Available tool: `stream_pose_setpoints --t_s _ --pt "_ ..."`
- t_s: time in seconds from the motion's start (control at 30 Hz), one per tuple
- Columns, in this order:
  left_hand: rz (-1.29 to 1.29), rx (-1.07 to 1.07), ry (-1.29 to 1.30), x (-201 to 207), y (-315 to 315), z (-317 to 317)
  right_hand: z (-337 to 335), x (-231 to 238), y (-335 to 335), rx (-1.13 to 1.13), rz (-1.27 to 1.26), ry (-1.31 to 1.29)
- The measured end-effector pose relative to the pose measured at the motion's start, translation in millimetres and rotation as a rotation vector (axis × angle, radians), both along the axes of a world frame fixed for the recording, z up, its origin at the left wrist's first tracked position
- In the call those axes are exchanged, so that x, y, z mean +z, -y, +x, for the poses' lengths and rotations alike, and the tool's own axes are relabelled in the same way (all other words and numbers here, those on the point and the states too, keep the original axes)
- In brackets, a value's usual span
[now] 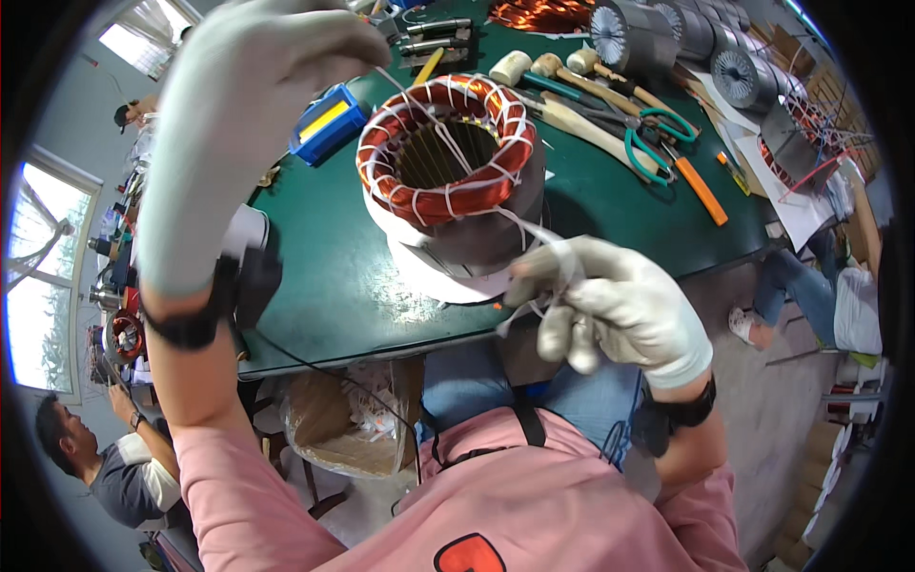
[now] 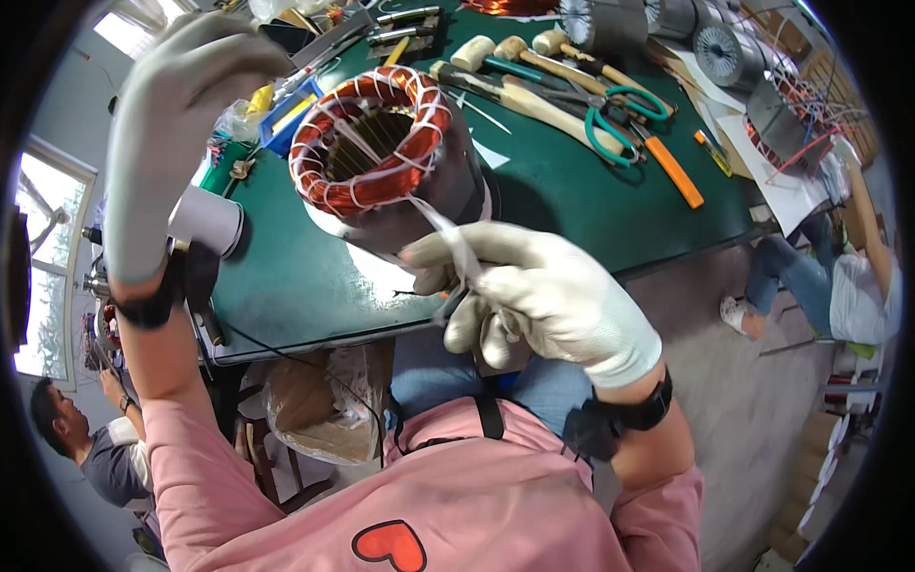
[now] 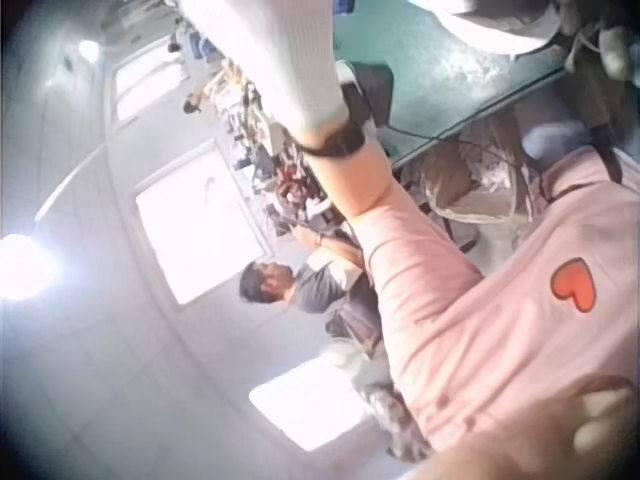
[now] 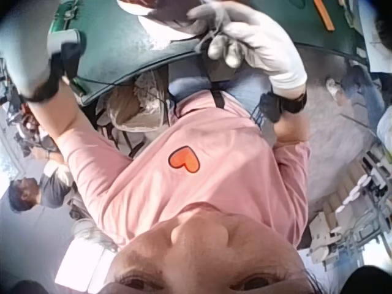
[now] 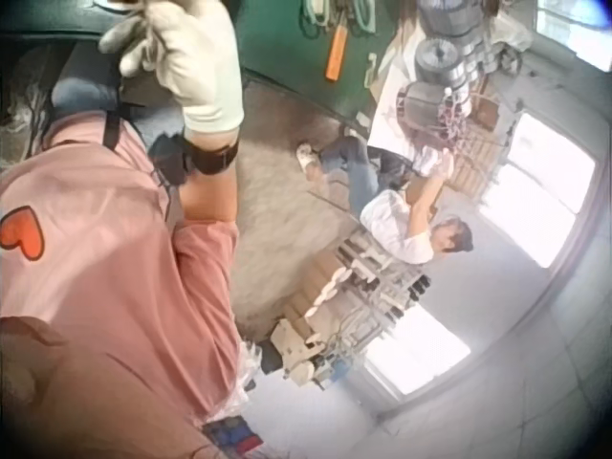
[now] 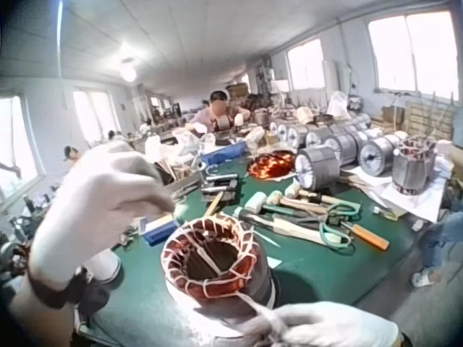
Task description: Winding copper wire onto a motor stator, securing it with string, and compacting the windings with a mallet.
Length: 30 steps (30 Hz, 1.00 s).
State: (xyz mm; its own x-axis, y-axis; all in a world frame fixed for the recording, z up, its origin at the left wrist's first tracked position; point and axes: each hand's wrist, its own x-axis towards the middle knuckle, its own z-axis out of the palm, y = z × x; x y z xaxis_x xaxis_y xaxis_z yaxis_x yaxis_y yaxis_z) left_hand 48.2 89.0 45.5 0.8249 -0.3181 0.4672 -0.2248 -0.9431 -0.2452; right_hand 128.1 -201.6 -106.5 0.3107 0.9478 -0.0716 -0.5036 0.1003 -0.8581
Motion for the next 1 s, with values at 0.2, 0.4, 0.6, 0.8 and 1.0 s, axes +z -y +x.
stream_pose_setpoints --t_s 0.2,0.4,0.6,0.8,1.0 --pt "0.280 -0.201 0.203 -1 52 -12 -26 15 -54 -0.460 0.287 0.317" --pt "-0.170 -0.269 0.051 -27 52 -5 9 17 -55 -0.837 0.248 1.340" --pt "-0.548 -0.300 -0.275 -69 29 12 25 33 -87 -0.796 0.506 1.281" --pt "-0.773 -0.220 -0.300 -88 -1 22 20 31 -131 -0.745 0.402 0.991" --pt "-0.552 0.099 -0.387 -77 21 34 38 33 -116 -0.695 0.209 0.935"
